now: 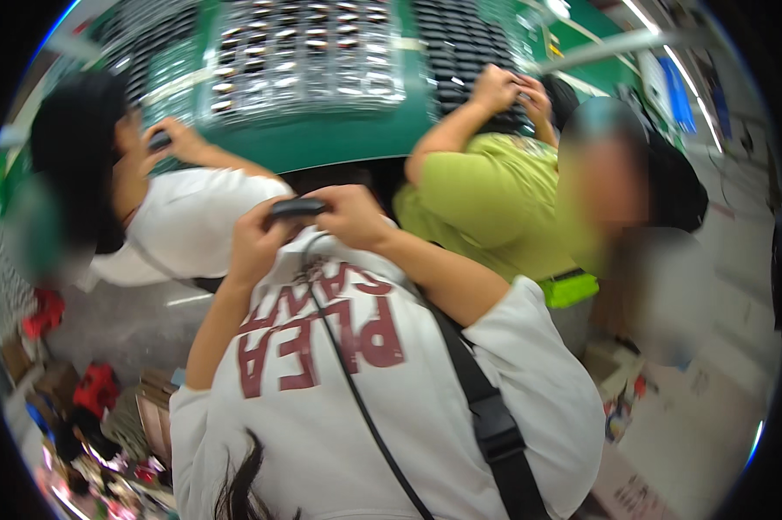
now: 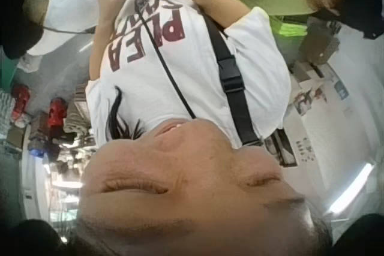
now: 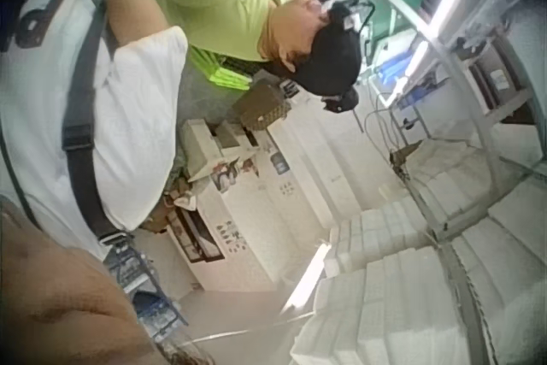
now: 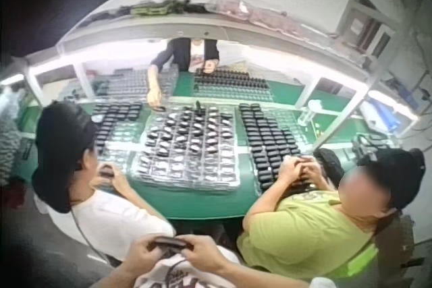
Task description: The recorder is assembling small electronic components, possibly earbud cases, at a factory workbench.
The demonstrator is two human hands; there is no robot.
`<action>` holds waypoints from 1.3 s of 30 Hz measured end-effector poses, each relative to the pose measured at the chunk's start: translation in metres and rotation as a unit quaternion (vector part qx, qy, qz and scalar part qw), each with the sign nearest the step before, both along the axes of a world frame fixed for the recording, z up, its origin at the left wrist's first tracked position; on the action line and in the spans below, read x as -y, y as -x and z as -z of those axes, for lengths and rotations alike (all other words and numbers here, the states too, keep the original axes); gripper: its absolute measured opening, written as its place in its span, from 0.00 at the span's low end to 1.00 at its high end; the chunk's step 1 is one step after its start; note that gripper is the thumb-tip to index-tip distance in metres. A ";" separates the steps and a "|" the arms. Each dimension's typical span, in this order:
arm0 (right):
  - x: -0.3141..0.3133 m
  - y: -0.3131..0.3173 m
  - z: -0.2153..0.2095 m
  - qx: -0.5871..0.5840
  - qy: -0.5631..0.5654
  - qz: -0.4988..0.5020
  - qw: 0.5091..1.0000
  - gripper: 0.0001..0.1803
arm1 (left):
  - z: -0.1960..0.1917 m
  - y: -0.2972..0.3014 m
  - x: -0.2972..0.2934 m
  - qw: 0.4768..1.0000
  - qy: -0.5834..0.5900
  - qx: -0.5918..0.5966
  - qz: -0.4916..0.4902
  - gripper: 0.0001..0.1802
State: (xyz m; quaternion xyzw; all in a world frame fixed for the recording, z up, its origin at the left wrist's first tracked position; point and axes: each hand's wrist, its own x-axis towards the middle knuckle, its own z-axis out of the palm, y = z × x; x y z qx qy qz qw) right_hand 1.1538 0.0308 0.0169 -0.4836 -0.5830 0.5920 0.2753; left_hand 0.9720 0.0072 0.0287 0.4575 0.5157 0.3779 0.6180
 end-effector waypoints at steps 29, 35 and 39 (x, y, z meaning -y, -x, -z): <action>-0.178 -0.010 0.023 -0.052 0.177 -0.003 0.983 0.18 | -0.001 0.029 -0.048 0.992 -0.002 -0.023 -0.128 0.22; -0.290 -0.155 0.140 0.002 0.129 0.442 0.888 0.19 | 0.015 0.026 -0.063 0.995 0.054 -0.039 -0.075 0.15; -0.316 -0.237 0.191 0.100 0.128 0.567 0.808 0.19 | 0.025 0.016 -0.074 0.990 0.087 0.001 -0.109 0.14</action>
